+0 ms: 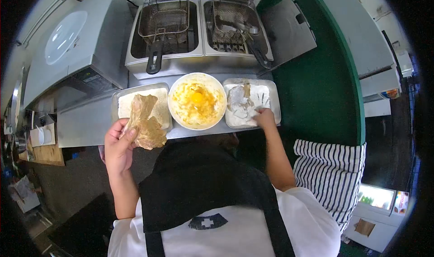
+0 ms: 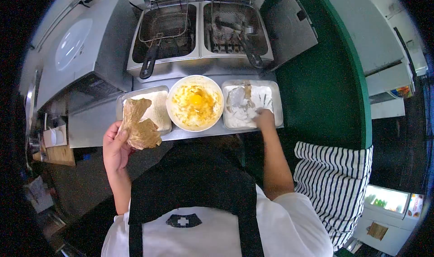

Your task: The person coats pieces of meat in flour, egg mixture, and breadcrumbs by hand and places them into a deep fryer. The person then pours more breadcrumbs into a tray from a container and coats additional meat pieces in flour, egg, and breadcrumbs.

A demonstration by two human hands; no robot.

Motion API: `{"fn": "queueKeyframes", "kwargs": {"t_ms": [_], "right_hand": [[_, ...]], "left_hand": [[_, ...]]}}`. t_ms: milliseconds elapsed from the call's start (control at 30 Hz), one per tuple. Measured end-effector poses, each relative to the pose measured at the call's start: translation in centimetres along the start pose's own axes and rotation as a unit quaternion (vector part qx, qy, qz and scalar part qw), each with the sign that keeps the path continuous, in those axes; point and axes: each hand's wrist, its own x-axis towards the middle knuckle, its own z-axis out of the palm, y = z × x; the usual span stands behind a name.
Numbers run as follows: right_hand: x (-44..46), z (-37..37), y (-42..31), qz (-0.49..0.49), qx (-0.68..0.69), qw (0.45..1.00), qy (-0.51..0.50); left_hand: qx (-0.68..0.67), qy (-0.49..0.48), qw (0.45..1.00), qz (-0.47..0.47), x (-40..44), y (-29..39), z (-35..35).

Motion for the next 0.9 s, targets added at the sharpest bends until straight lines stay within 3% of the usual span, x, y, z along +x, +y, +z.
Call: {"fn": "queueKeyframes", "kwargs": {"t_ms": [33, 133, 167, 267, 367, 567, 667, 700, 800, 833, 900], "right_hand": [[-0.3, -1.4, -1.0, 0.004, 0.036, 0.999, -0.034], [0.3, -1.2, -2.1, -0.043, 0.112, 0.993, 0.001], [0.1, -1.2, -3.0, -0.034, -0.013, 0.999, 0.011], [-3.6, -1.4, -7.8, -0.028, -0.117, 0.992, -0.038], [-4.4, 3.2, -7.5, -0.004, -0.151, 0.988, 0.024], [-2.5, 3.0, -5.2, 0.019, -0.095, 0.995, 0.029], [-1.6, 3.0, -1.1, -0.061, -0.017, 0.989, 0.134], [-0.4, 2.8, 0.4, -0.081, -0.035, 0.99, 0.114], [-0.2, -1.5, -2.3, 0.007, 0.119, 0.993, 0.004], [0.8, -1.4, -2.5, -0.002, 0.225, 0.974, 0.006], [2.4, 0.4, -4.6, -0.045, 0.267, 0.959, 0.088]], "left_hand": [[0.003, -0.002, 1.0, 0.002, 0.0, 0.0, 0.0], [0.008, 0.009, 1.0, -0.006, -0.2, 0.0, 0.5], [0.008, 0.016, 1.0, -0.007, -0.1, 0.0, 0.7], [0.036, -0.002, 0.999, -0.001, 0.1, -0.8, -0.2], [0.008, 0.026, 1.0, -0.004, -0.4, -0.4, 2.3], [0.03, 0.007, 0.999, 0.008, -0.6, -1.3, 0.7], [-0.003, 0.018, 1.0, -0.003, -1.0, -0.6, 1.6], [-0.004, 0.02, 1.0, 0.007, -1.0, -0.7, 1.4], [0.001, 0.027, 0.999, 0.021, -1.1, -0.8, 1.0], [0.003, 0.031, 0.999, 0.019, -1.2, -0.9, 0.8], [0.005, 0.034, 0.999, 0.01, -1.1, -0.9, 1.0]]}}
